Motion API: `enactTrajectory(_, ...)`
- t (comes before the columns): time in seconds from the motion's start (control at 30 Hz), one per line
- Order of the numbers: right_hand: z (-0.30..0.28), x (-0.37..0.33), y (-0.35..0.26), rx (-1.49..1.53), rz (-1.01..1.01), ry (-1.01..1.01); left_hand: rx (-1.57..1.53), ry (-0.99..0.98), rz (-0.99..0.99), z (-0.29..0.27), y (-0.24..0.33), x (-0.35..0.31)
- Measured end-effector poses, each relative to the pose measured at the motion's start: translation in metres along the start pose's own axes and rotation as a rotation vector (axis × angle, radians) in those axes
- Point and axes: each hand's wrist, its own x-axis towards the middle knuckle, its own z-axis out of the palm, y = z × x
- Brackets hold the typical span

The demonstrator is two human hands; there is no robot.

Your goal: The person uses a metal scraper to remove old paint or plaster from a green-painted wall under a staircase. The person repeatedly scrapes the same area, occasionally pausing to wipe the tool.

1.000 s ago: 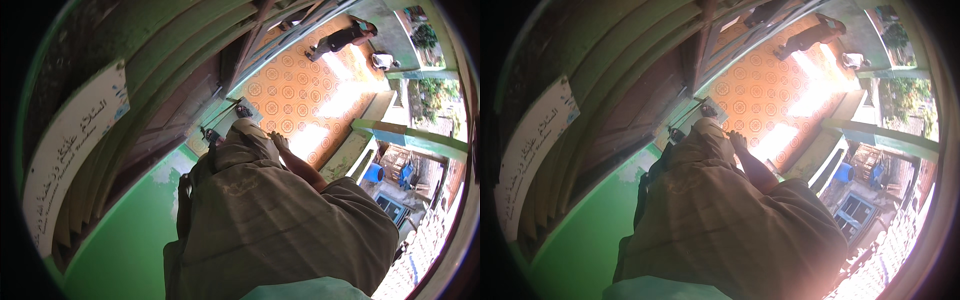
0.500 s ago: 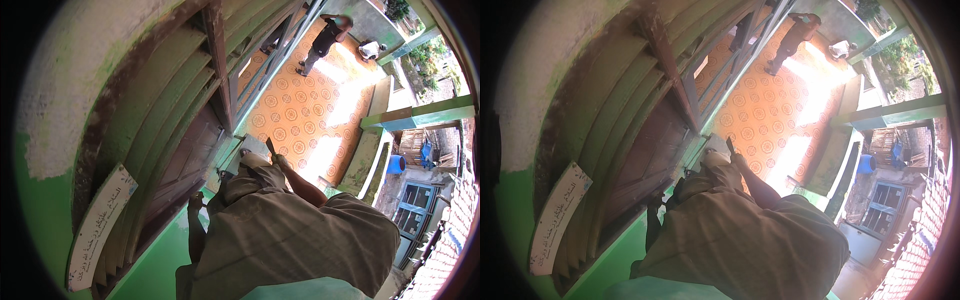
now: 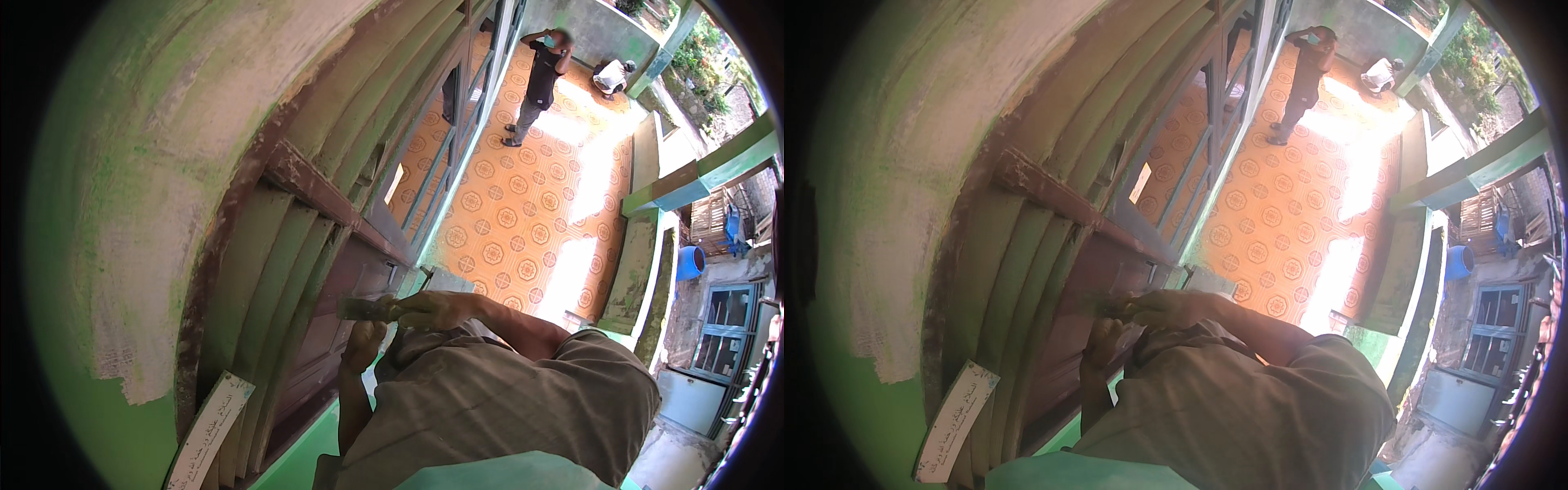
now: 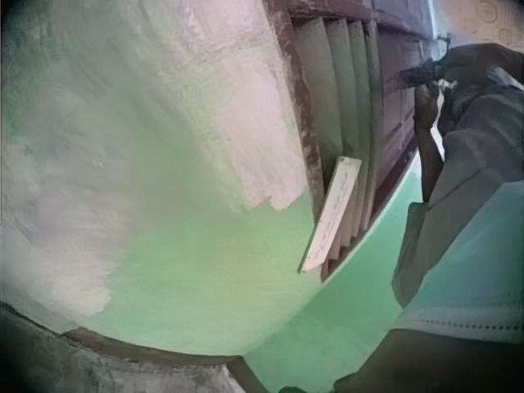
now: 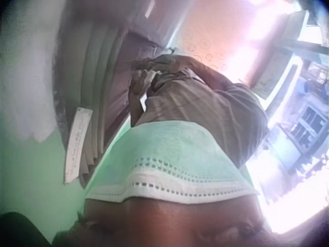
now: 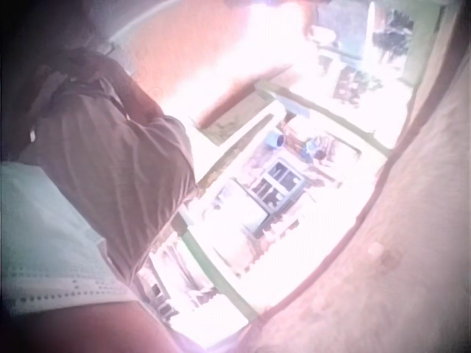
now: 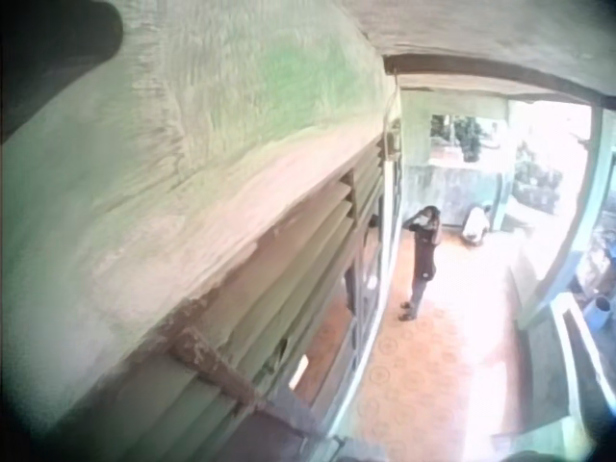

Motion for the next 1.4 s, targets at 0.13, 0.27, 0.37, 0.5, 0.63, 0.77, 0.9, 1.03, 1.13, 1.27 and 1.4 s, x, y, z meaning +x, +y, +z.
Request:
enactTrajectory(0.13,-0.002,0.015,-0.054,0.13,-0.044,-0.002,-0.073,0.277,0.176,0.024,0.055,0.007)
enactTrajectory(0.27,-0.007,0.017,-0.094,0.201,-0.152,0.008,-0.055,0.423,0.417,0.045,0.102,0.011)
enactTrajectory(0.37,-0.009,0.019,-0.123,0.182,-0.201,-0.11,-0.09,0.541,0.533,0.064,0.137,0.005)
enactTrajectory(0.5,0.004,0.024,-0.161,0.189,-0.237,-0.11,-0.011,0.594,0.712,0.071,0.19,-0.001)
enactTrajectory(0.63,0.017,0.039,-0.197,0.438,-0.344,-0.119,-0.098,0.613,0.731,0.063,0.241,-0.011)
enactTrajectory(0.77,0.034,0.049,-0.224,0.421,-0.397,-0.096,-0.193,0.664,0.8,0.065,0.267,-0.027)
enactTrajectory(0.9,0.055,0.06,-0.24,0.26,-0.476,-0.038,-0.128,0.823,0.821,0.06,0.274,-0.045)
enactTrajectory(1.03,0.072,0.069,-0.244,0.303,-0.471,-0.008,-0.113,0.9,0.765,0.049,0.275,-0.057)
enactTrajectory(1.13,0.081,0.08,-0.241,0.243,-0.608,0.085,-0.112,0.9,0.752,0.042,0.277,-0.061)
enactTrajectory(1.27,0.091,0.087,-0.24,0.293,-0.605,0.092,-0.067,0.878,0.741,0.039,0.282,-0.067)
enactTrajectory(1.4,0.093,0.084,-0.246,0.304,-0.607,0.083,-0.07,0.836,0.745,0.038,0.287,-0.071)
